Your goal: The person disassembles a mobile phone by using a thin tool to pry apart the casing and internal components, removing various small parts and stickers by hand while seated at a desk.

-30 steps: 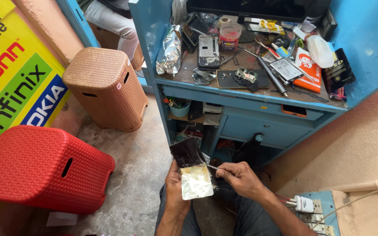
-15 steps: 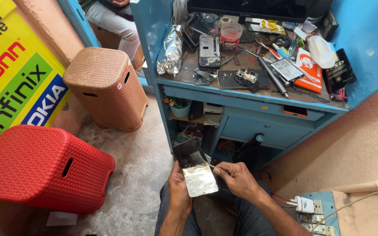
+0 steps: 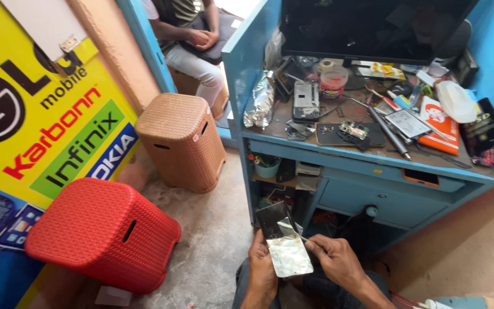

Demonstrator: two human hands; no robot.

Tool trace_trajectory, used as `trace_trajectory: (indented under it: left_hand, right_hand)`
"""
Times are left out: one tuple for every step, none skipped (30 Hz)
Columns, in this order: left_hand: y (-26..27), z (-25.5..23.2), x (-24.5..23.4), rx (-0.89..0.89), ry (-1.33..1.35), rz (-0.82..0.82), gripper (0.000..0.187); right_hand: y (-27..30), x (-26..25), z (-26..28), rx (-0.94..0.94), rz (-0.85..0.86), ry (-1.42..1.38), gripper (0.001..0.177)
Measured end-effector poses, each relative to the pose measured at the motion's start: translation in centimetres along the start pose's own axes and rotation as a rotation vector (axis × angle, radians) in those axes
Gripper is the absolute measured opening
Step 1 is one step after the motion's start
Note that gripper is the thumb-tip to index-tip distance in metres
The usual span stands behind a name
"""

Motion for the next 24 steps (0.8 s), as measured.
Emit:
trace_trajectory:
  left_hand:
    - [-0.2,0.7,-0.5,0.025,-0.009,0.004,0.041]
    - [-0.2,1.5,-1.1,0.049,-0.019,0.008,0.038]
    - [-1.2,1.5,-1.8,0.095,-0.039,0.02,0.035]
    - [-1.9,1.6,-2.7,0.133,-0.053,0.023,0.041]
    - [-2.2,2.5,-3.4,0.164,-0.058,0.027,0.047]
    - [-2.7,3.4,-4.0,0.195,-0.064,0.031,0.054]
    - [-3.0,4.3,-4.3,0.233,-0.076,0.076,0.052]
    - [-3.3,5.0,-4.3,0.27,-0.089,0.121,0.05]
    - [-3.2,5.3,-4.5,0.299,-0.101,0.162,0.049]
    - [-3.3,5.2,-5.0,0.264,-0.106,0.13,0.049]
    - [-3.2,5.3,-4.9,0.218,-0.103,0.099,0.049]
    - [-2.9,5.2,-4.6,0.172,-0.1,0.067,0.049]
    - [-2.6,4.7,-4.2,0.164,-0.08,0.08,0.052]
    - [-2.1,3.9,-3.5,0.156,-0.06,0.092,0.054]
    - [-1.6,3.1,-2.5,0.143,-0.038,0.107,0.057]
    - [-1.3,2.0,-1.5,0.152,-0.081,0.122,0.056]
    - [-0.8,1.0,-0.4,0.153,-0.122,0.135,0.056]
    - [-0.6,-0.1,0.5,0.155,-0.163,0.149,0.057]
    - [-0.2,-0.7,1.0,0.119,-0.23,0.071,0.05]
    - [-0.1,-1.3,1.2,0.082,-0.299,-0.005,0.044]
    - [-0.1,-1.4,1.3,0.043,-0.37,-0.077,0.038]
    - [-0.1,-1.6,1.6,0.07,-0.32,-0.048,0.034]
    - [0.0,-1.9,1.8,0.091,-0.269,-0.027,0.031]
    - [0.3,-1.8,2.0,0.079,-0.239,-0.018,0.032]
  right_hand:
    - [-0.1,0.1,-0.1,-0.081,-0.007,-0.015,0.023]
    - [0.2,0.0,-0.4,-0.163,-0.015,-0.03,0.023]
    - [-0.6,-0.1,-0.1,-0.268,-0.029,-0.05,0.022]
    - [-1.1,0.1,-0.3,-0.265,-0.022,-0.039,0.023]
    - [-1.0,0.3,-1.1,-0.253,-0.017,-0.023,0.023]
    - [-1.3,0.5,-1.7,-0.242,-0.012,-0.007,0.024]
    - [-1.6,0.8,-2.4,-0.166,-0.033,0.066,0.024]
    - [-2.0,1.1,-2.8,-0.09,-0.056,0.138,0.025]
    - [-2.0,1.3,-3.1,-0.006,-0.076,0.209,0.027]
    - [-2.3,1.5,-3.1,0.015,-0.063,0.246,0.027]
    - [-2.0,1.2,-3.2,0.047,-0.049,0.287,0.027]
    - [-1.7,1.1,-3.3,0.08,-0.035,0.327,0.028]
    - [-1.7,1.1,-3.0,0.041,-0.032,0.293,0.027]
    - [-1.7,1.1,-2.7,0.001,-0.03,0.258,0.026]
    - [-1.4,0.8,-2.2,-0.033,-0.031,0.225,0.026]
    - [-1.3,0.6,-1.5,-0.095,-0.054,0.169,0.025]
    - [-0.9,0.4,-0.8,-0.149,-0.075,0.112,0.023]
    - [-0.8,0.3,0.1,-0.203,-0.098,0.055,0.023]
    - [-0.2,0.1,0.7,-0.203,-0.102,0.05,0.022]
    - [-0.1,0.1,1.5,-0.204,-0.107,0.044,0.022]
    - [0.1,0.0,1.9,-0.204,-0.115,0.039,0.022]
    - [0.3,-0.3,2.5,-0.261,-0.106,0.024,0.022]
    - [0.6,-0.5,3.4,-0.314,-0.092,0.005,0.022]
    - [1.0,-0.9,3.9,-0.248,-0.083,0.051,0.022]
Point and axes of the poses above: each hand's wrist, its own y-axis away from the middle knuckle, its own x-axis out of the palm, z = x × y, the point moved 4 cm from there along -y, towards the middle knuckle, and after that the axes turned 7 degrees about z, right-handed, at the moved point
